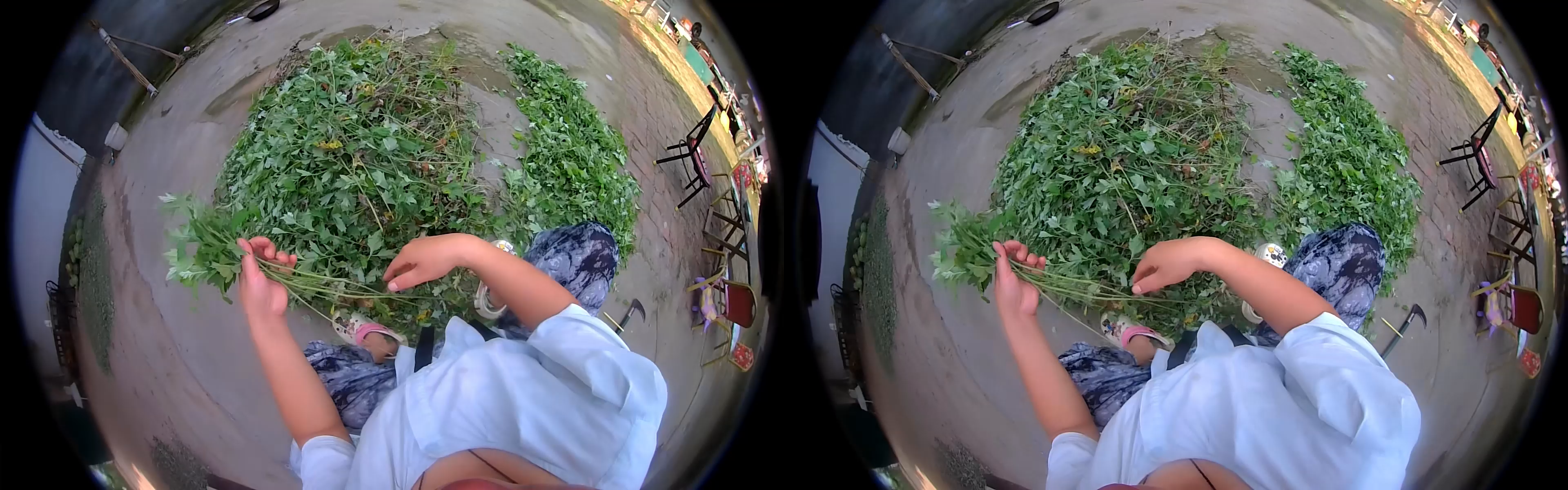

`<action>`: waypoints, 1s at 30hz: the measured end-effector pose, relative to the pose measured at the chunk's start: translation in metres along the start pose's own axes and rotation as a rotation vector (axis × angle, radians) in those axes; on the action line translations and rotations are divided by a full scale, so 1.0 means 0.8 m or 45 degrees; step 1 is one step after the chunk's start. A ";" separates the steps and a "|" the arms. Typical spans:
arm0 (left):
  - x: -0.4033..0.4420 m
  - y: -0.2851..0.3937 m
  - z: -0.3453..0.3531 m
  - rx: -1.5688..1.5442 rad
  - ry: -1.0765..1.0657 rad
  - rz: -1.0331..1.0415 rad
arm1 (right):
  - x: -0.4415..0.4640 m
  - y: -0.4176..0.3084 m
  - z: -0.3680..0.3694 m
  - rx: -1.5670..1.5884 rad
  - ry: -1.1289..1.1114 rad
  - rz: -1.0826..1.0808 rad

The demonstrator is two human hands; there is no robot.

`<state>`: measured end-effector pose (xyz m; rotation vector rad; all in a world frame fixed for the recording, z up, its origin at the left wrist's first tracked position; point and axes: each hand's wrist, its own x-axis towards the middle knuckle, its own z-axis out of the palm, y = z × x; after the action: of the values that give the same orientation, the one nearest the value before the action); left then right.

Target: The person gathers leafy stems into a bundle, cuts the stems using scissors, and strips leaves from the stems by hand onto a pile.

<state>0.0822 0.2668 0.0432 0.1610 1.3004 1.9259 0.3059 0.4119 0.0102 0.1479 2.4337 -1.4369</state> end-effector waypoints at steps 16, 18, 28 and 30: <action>0.005 -0.012 0.004 -0.237 -0.506 -0.277 | 0.132 -0.097 -0.036 0.429 0.855 -0.259; 0.006 -0.018 -0.002 -0.257 -0.591 -0.288 | 0.132 -0.105 -0.039 0.442 0.832 -0.264; 0.000 0.001 -0.010 0.186 -0.465 -0.421 | 0.146 -0.060 -0.050 -0.093 0.849 -0.789; 0.003 0.006 -0.014 0.091 -0.342 -0.319 | 0.162 0.000 -0.055 0.140 1.176 -0.298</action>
<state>0.0725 0.2597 0.0410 0.2700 1.1511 1.5872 0.1742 0.4414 -0.0110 0.7123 3.1505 -1.9025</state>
